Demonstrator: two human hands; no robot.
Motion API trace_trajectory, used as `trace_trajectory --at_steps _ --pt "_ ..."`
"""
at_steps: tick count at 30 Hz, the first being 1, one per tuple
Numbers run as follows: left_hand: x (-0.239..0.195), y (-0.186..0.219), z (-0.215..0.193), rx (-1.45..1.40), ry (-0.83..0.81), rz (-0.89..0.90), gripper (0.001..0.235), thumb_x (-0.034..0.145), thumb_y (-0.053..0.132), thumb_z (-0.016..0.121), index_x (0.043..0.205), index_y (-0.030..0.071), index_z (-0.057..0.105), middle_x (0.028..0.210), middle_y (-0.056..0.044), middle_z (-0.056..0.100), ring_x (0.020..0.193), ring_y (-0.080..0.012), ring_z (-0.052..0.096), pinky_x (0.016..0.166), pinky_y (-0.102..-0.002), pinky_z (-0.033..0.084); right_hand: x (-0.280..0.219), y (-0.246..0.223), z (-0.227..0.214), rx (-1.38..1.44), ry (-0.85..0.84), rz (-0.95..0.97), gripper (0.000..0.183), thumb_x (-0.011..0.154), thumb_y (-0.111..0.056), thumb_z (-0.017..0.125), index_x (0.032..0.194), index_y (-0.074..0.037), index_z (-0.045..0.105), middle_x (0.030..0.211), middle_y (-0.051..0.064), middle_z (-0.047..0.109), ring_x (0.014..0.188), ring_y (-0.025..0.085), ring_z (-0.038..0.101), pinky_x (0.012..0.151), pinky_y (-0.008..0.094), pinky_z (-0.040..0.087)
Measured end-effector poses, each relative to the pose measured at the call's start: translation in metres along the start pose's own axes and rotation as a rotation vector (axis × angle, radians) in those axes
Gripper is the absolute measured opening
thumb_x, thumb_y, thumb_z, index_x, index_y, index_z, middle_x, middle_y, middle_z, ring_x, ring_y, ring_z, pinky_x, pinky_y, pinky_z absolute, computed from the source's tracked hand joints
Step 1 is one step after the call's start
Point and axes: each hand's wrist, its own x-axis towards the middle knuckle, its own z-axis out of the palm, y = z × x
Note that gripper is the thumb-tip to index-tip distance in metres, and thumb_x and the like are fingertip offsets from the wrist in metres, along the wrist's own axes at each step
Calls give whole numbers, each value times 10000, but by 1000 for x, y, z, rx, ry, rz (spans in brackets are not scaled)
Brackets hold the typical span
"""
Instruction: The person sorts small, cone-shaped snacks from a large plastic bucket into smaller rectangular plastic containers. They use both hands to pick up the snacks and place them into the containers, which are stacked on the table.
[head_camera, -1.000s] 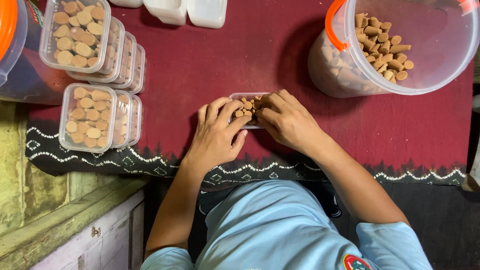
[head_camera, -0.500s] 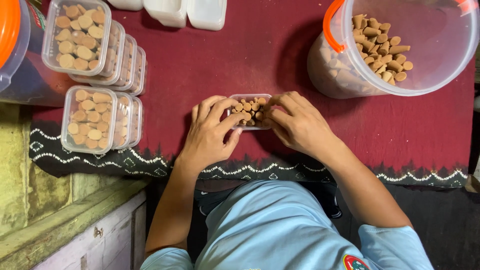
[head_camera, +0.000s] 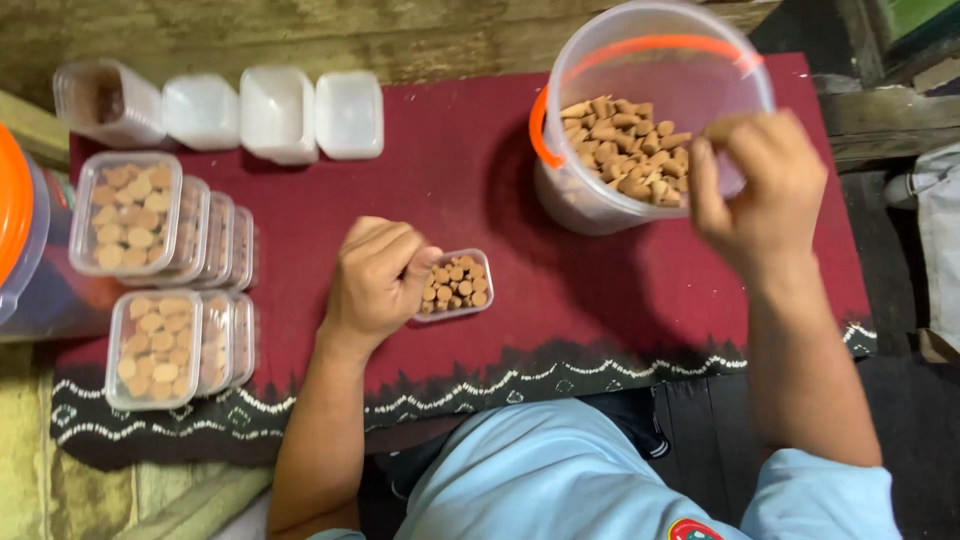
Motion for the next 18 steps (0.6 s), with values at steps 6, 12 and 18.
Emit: trace_trajectory --at_steps 6,12,18 --pt "75 4 30 -98 -187 -192 224 1016 88 476 1204 96 597 1073 -80 625 853 -291 643 692 -437 496 36 68 9 90 -194 234 384 1002 -57 694 1338 106 606 1205 259 556 1084 396 533 946 478 428" --pt "119 -8 85 -120 -280 -501 452 1023 419 485 1368 130 457 910 17 721 780 -239 699 781 -501 492 41 55 10 95 -315 544 499 994 -119 603 1471 -22 490 1380 237 538 1248 403 544 938 563 436" --pt "132 10 91 -202 -228 -601 447 947 214 603 1379 159 506 561 64 600 594 -183 622 714 -377 494 34 75 12 147 -272 449 510 928 73 432 1397 29 629 1287 261 602 1146 450 583 910 538 465"
